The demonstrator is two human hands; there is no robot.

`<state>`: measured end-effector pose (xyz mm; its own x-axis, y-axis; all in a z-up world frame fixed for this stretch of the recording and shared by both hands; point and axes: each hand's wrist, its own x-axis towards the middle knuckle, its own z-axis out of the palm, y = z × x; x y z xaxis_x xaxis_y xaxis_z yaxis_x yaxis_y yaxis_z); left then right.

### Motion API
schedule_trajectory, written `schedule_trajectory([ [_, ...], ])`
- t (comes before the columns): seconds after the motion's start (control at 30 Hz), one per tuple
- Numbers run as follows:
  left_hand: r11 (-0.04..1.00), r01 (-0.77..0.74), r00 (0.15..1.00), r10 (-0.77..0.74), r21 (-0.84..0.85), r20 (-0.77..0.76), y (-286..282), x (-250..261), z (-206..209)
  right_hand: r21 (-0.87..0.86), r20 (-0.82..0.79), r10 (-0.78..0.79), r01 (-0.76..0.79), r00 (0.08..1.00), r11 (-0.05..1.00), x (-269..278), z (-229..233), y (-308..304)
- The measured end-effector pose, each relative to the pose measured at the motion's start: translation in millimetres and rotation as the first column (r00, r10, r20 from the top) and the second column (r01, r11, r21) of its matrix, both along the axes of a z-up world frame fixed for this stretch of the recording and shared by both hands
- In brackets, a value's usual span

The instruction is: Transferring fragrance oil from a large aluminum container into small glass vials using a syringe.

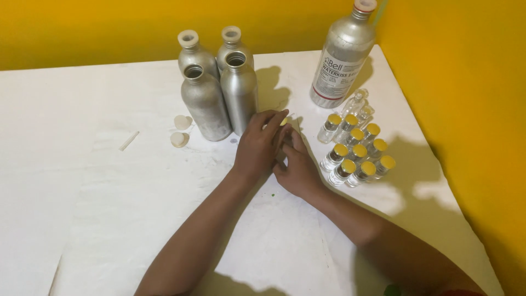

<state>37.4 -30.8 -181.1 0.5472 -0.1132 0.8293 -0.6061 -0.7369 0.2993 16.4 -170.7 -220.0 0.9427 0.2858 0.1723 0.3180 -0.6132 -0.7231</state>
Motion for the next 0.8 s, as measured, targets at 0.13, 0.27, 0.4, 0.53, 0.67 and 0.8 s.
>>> schedule_trajectory([
  [0.13,0.999,-0.038,0.999,0.038,-0.002,0.022,4.3,-6.7,-1.9,0.039,-0.016,0.013,-0.013,1.000,0.999,-9.8,24.3,4.7],
  [0.27,0.998,-0.059,0.998,0.060,0.022,-0.029,4.4,-8.0,0.3,0.042,-0.062,0.007,-0.004,0.998,0.999,-6.0,25.5,4.4],
  [0.4,0.999,-0.051,0.995,0.051,-0.008,-0.085,5.7,-6.0,-3.8,0.204,-0.165,-0.062,0.096,0.984,0.974,10.4,0.7,2.1],
  [0.53,0.997,-0.075,0.993,0.075,-0.001,-0.094,7.1,-7.9,-2.7,0.385,-0.199,-0.072,0.145,0.977,0.912,24.0,3.5,13.6],
  [0.67,0.998,-0.054,0.996,0.051,-0.037,-0.078,7.9,-6.4,-1.2,0.361,0.140,-0.204,0.142,0.969,0.922,27.5,3.8,24.8],
  [0.8,0.992,-0.125,0.992,0.124,-0.030,-0.034,5.4,-6.0,-2.3,0.304,0.050,-0.223,0.198,0.973,0.932,34.1,-0.5,17.8],
])
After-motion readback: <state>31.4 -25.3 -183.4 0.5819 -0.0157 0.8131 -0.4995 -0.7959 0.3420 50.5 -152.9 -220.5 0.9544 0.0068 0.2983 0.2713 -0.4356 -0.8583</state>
